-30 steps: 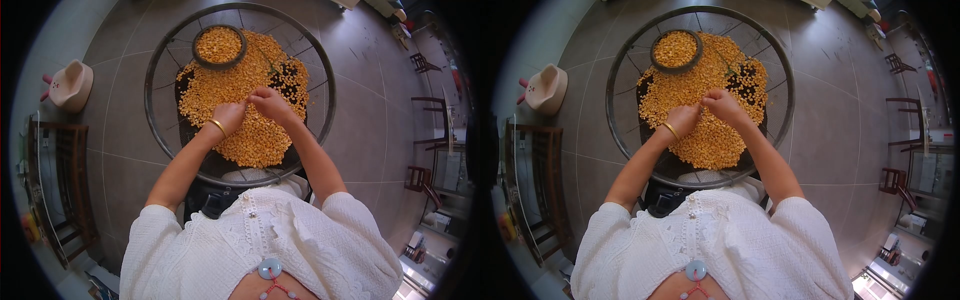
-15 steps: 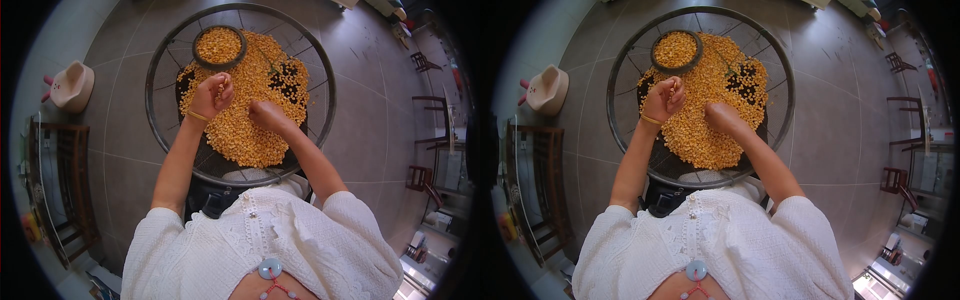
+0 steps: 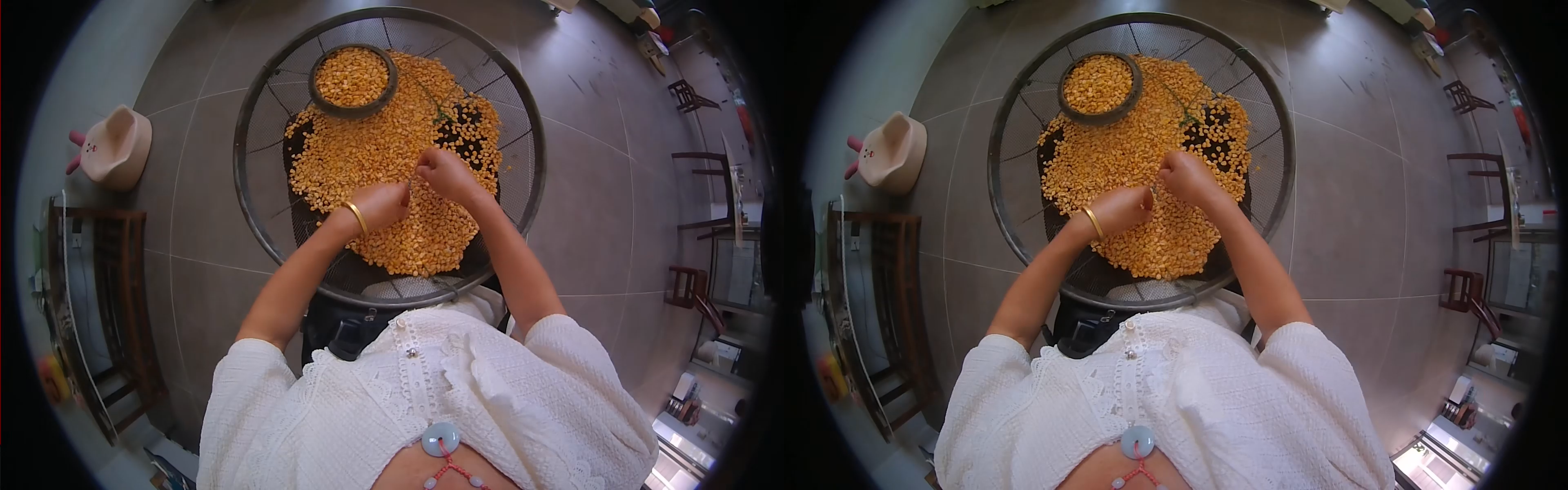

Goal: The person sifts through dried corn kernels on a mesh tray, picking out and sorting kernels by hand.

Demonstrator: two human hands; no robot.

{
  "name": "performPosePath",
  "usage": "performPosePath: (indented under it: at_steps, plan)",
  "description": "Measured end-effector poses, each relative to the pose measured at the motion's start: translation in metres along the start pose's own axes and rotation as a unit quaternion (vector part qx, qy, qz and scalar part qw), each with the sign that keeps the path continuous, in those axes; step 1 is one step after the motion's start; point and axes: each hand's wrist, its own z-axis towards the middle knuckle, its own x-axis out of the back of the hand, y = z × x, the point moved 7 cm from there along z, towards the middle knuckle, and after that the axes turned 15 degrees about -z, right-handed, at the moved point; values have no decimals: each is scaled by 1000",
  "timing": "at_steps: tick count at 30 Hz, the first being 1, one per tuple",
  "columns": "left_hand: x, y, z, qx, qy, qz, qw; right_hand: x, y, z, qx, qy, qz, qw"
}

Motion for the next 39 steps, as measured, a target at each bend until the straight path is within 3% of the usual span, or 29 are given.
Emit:
performPosePath:
  at_steps: [5,7,12,14,15,16,17,20,22,24,25,27,28,29,30,31,32,33,34,36,37,39]
  plan:
    - [-7,12,-9,6,14,106,994,1,-4,0,15,2,-1,1000]
    - [3,7,-5,-22,48,1,999,-1,-7,2,39,19,32,999]
    - [36,5,-4,-35,146,-96,984,-6,-19,-2,54,19,5,998]
    - [56,0,-6,-51,233,-222,945,-11,-25,-6,71,13,1,997]
    - [62,3,-9,-52,234,-220,946,-20,-31,-9,91,-43,-11,995]
    - [68,-3,-13,-34,235,-356,904,-30,-36,-14,111,-98,-22,989]
    - [70,-6,-16,-16,231,-485,843,-37,-43,-15,177,-54,-98,978]
    - [69,-4,-29,4,222,-555,801,-40,-55,-22,181,-46,-196,963]
    - [63,-11,-29,18,231,-542,808,-41,-52,-18,163,-59,-192,966]
    - [56,-15,-29,34,218,-563,797,-34,-45,-13,170,-14,-68,983]
    - [57,-16,-29,33,219,-563,796,-33,-43,-10,171,-14,-68,983]
    - [58,-14,-28,10,196,-612,766,-26,-40,-7,142,-42,99,984]
    - [59,-15,-28,9,197,-612,766,-19,-40,-9,143,-42,98,984]
    - [59,-15,-27,4,190,-629,754,-16,-37,-11,106,-112,274,949]
    - [59,-16,-25,0,183,-645,742,-15,-37,-15,66,-179,440,878]
    - [59,-18,-23,-1,183,-645,742,-12,-38,-18,56,-185,545,816]
    - [61,-21,-22,11,194,-594,780,-10,-36,-18,57,-185,544,817]
    - [61,-26,-21,23,206,-541,815,-6,-35,-17,59,-186,617,763]
    - [55,-34,-17,22,208,-541,815,0,-37,-17,60,-185,685,702]
    - [55,-20,-16,-78,255,-244,932,4,-36,-16,49,-173,689,702]
    - [51,-18,-20,-79,256,-244,932,2,-35,-15,42,-172,709,682]
    - [39,-12,-25,-5,225,35,974,-1,-30,-9,38,-160,730,663]
